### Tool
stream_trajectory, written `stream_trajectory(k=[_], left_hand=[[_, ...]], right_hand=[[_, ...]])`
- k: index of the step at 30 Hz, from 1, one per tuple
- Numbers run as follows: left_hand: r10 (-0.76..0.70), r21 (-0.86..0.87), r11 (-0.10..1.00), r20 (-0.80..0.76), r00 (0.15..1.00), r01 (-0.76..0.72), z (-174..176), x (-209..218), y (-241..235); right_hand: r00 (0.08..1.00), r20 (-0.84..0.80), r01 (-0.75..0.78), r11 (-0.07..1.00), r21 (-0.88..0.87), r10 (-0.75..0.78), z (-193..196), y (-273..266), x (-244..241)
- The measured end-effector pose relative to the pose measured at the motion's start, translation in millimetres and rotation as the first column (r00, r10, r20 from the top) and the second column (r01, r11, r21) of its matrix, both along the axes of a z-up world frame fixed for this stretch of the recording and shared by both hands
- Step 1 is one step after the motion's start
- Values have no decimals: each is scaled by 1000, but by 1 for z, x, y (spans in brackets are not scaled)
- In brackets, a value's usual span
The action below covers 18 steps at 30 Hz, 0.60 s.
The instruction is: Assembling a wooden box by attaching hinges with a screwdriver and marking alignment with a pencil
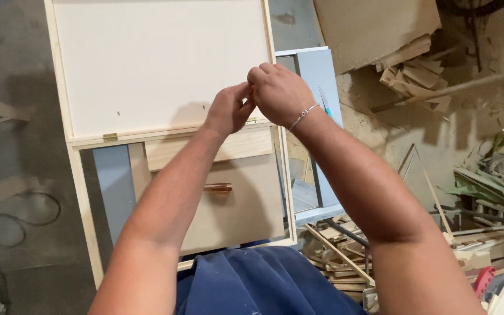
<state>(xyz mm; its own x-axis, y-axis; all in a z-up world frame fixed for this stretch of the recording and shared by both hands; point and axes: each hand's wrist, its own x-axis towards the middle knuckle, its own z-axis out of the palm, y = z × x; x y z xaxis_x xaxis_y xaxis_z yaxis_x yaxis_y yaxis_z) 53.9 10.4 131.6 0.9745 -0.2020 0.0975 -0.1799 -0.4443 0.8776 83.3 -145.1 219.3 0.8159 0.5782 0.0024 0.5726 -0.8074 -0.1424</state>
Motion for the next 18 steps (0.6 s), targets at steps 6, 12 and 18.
stream_trajectory(k=[6,12,18], left_hand=[[119,141,981,121,985,-136,-2,4,-11],[53,14,998,19,998,-53,-11,-2,-14],[169,119,977,59,984,-175,-5,0,-15]], right_hand=[[990,98,112,985,-128,-100,-9,1,-2],[982,180,-34,995,-92,50,-8,-1,-2],[996,-22,82,996,-39,-83,-3,0,-4]])
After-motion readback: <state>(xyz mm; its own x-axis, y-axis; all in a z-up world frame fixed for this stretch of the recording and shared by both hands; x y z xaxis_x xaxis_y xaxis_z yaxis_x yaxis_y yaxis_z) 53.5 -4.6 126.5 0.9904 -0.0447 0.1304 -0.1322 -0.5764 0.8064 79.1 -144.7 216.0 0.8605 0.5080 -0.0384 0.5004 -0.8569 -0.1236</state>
